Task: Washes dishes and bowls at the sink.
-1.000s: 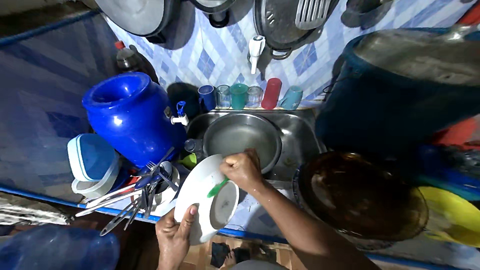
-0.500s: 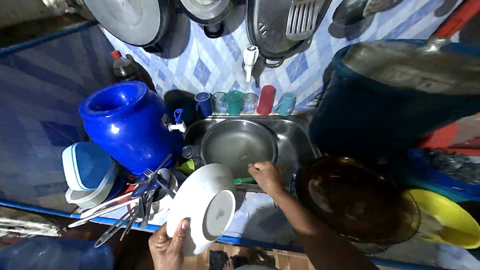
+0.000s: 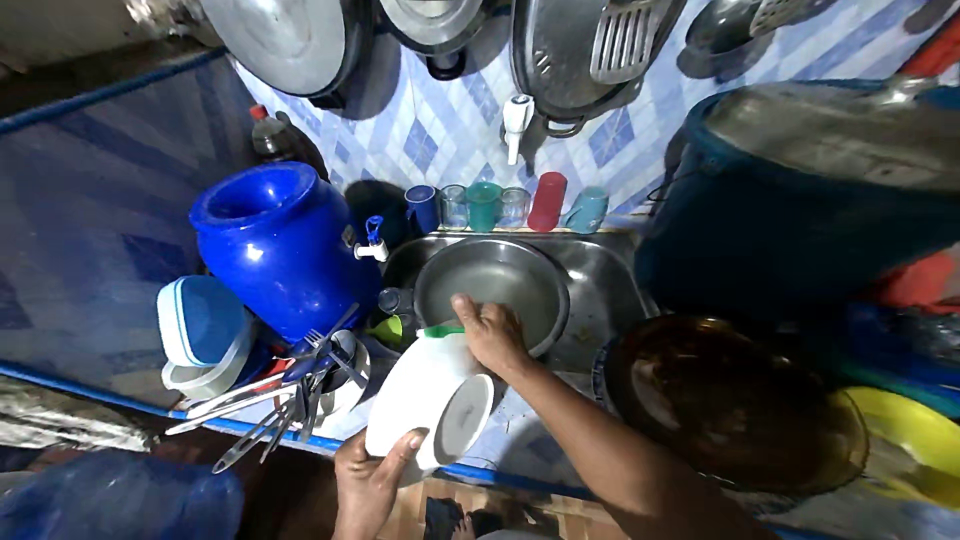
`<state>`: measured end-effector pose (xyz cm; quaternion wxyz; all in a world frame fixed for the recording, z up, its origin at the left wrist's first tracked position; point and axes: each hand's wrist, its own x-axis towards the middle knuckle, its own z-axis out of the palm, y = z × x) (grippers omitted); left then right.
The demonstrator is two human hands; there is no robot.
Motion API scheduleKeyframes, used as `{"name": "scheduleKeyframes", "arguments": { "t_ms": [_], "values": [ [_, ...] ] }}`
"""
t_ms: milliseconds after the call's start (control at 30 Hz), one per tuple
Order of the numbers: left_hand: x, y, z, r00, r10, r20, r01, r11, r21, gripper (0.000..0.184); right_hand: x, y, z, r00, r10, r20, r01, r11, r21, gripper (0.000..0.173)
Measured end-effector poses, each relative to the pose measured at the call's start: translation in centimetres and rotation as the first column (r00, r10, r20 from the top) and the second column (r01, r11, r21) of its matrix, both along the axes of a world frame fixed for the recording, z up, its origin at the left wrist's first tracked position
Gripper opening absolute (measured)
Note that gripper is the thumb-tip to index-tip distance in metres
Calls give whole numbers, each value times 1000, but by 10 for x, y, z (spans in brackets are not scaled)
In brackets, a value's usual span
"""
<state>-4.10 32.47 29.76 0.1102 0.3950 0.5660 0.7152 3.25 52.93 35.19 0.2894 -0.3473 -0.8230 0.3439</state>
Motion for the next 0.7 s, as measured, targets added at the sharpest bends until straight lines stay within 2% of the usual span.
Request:
{"name": "scheduleKeyframes", "arguments": {
  "t_ms": [33, 67, 133, 167, 233, 300, 367, 467, 500, 633, 700],
  "values": [
    [2, 3, 7, 1000, 5, -18, -5, 1000, -25, 5, -5, -2, 2, 994, 72, -85, -53, 976, 210, 63],
    [3, 6, 12, 999, 3, -43, -5, 999, -42, 4, -11, -1, 3, 974, 172, -147, -101, 910, 402, 61],
    [0, 9, 17, 996, -12, -85, 8, 999, -54, 4, -18, 3, 7, 914, 350, -206, -155, 768, 621, 54],
    [-2, 9, 17, 995, -17, -94, 12, 998, -55, 5, -15, 6, 12, 900, 385, -205, -171, 744, 646, 44],
    [0, 8, 17, 994, 20, -106, -26, 998, -61, 10, 1, 21, 17, 925, 317, -209, -130, 783, 608, 30],
    [4, 8, 18, 987, 95, -131, -105, 992, -69, 19, 13, 39, 8, 967, 171, -187, -30, 809, 587, 42],
    [5, 11, 19, 971, 158, -177, -173, 982, -70, 28, 16, 28, -3, 972, 148, -182, 2, 770, 638, 50],
    [5, 19, 19, 946, 214, -244, -241, 967, -83, 37, 14, -5, -12, 935, 287, -206, -31, 647, 762, 36],
    [5, 21, 20, 943, 213, -256, -241, 967, -83, 38, 13, -1, -12, 936, 278, -213, -15, 640, 768, 33],
    [7, 23, 20, 929, 221, -297, -249, 967, -60, 41, 17, 35, -1, 970, 76, -230, 117, 684, 720, 30],
    [8, 25, 21, 929, 228, -291, -255, 965, -59, 42, 15, 15, 1, 966, 162, -202, 44, 665, 745, 28]
  ]
}}
